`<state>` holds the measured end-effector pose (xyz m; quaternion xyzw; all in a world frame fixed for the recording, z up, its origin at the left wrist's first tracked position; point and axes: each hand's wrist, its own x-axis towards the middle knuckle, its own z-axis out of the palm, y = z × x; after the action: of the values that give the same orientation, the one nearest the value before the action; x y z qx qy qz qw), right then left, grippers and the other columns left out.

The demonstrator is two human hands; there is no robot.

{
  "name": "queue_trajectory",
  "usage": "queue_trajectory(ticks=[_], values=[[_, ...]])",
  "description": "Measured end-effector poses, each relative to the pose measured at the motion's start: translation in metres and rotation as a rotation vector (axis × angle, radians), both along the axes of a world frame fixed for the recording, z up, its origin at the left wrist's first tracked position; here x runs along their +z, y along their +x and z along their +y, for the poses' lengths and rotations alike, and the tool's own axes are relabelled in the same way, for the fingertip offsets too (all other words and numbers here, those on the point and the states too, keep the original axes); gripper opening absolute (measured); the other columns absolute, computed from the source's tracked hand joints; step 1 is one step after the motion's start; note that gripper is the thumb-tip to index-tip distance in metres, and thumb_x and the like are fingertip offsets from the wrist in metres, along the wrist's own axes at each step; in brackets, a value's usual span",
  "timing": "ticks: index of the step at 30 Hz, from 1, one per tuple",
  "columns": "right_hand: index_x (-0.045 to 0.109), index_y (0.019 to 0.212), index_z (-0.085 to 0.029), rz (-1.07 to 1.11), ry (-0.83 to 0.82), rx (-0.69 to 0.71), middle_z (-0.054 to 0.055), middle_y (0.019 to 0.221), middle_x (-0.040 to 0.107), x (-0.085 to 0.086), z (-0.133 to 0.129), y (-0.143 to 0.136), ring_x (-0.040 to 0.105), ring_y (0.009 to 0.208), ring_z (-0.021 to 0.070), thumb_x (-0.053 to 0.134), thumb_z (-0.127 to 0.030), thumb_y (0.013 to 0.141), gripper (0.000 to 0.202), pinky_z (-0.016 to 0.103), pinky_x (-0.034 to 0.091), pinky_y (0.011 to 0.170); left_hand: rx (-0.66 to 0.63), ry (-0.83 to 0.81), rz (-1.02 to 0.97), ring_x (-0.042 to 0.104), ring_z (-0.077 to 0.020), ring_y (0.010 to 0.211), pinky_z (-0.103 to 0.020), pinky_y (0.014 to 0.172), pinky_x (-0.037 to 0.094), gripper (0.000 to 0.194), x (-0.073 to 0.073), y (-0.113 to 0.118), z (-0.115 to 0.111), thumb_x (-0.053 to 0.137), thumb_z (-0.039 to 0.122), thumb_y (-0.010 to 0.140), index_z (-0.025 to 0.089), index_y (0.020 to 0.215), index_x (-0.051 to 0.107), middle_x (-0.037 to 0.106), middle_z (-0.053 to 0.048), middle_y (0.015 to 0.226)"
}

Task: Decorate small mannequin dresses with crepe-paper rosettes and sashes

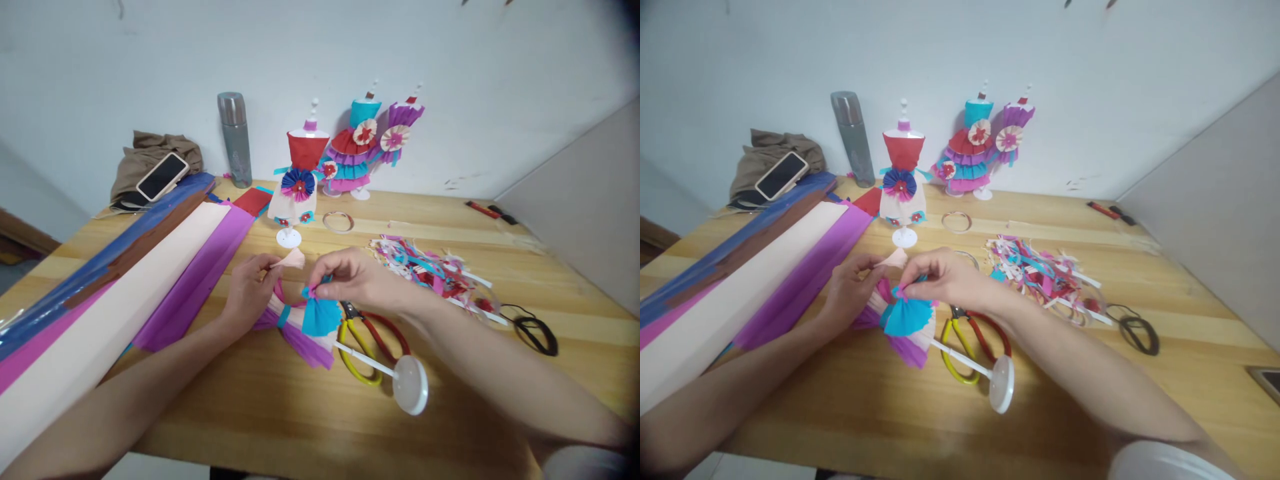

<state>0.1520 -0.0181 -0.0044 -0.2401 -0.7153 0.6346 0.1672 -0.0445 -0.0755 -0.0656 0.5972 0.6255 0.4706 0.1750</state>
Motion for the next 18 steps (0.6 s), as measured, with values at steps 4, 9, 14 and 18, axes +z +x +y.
queue_trajectory(ticks=[4, 9, 14, 18], values=[[0.068, 0.073, -0.021, -0.009, 0.044, -0.124, 0.003, 0.071, 0.07, -0.003, 0.03, 0.006, 0.06, 0.062, 0.0137, 0.076, -0.033, 0.069, 0.015, 0.026, 0.048, 0.059, 0.053, 0.022, -0.054, 0.063, -0.015, 0.071, -0.025, 0.068, 0.048, 0.013, 0.006, -0.003, 0.002, 0.059, 0.026, 0.082, 0.02, 0.081, 0.07, 0.07, 0.001, 0.073], [0.068, 0.072, -0.013, -0.174, 0.376, -0.172, 0.003, 0.069, 0.069, -0.031, 0.057, -0.014, 0.059, 0.063, 0.012, 0.067, -0.02, 0.074, 0.007, 0.025, 0.045, 0.062, 0.111, 0.097, -0.109, 0.062, -0.0138, 0.069, -0.024, 0.068, 0.048, 0.013, 0.014, -0.006, 0.001, 0.06, 0.028, 0.082, 0.02, 0.081, 0.07, 0.068, 0.002, 0.07], [0.073, 0.08, -0.014, -0.324, 0.622, 0.001, 0.003, 0.079, 0.072, -0.046, 0.06, -0.031, 0.063, 0.072, 0.014, 0.06, -0.012, 0.078, 0.013, 0.024, 0.044, 0.068, 0.113, 0.088, -0.137, 0.062, -0.0138, 0.069, -0.023, 0.066, 0.048, 0.012, 0.017, -0.007, 0.0, 0.06, 0.026, 0.082, 0.019, 0.079, 0.069, 0.068, 0.001, 0.07], [0.074, 0.088, -0.016, -0.262, 0.681, -0.089, 0.006, 0.093, 0.074, -0.044, 0.058, -0.026, 0.065, 0.088, 0.0184, 0.06, -0.012, 0.078, 0.018, 0.029, 0.046, 0.079, 0.091, 0.053, -0.148, 0.063, -0.0138, 0.069, -0.023, 0.065, 0.048, 0.011, 0.015, -0.007, 0.0, 0.061, 0.026, 0.081, 0.018, 0.079, 0.069, 0.069, 0.001, 0.073]])
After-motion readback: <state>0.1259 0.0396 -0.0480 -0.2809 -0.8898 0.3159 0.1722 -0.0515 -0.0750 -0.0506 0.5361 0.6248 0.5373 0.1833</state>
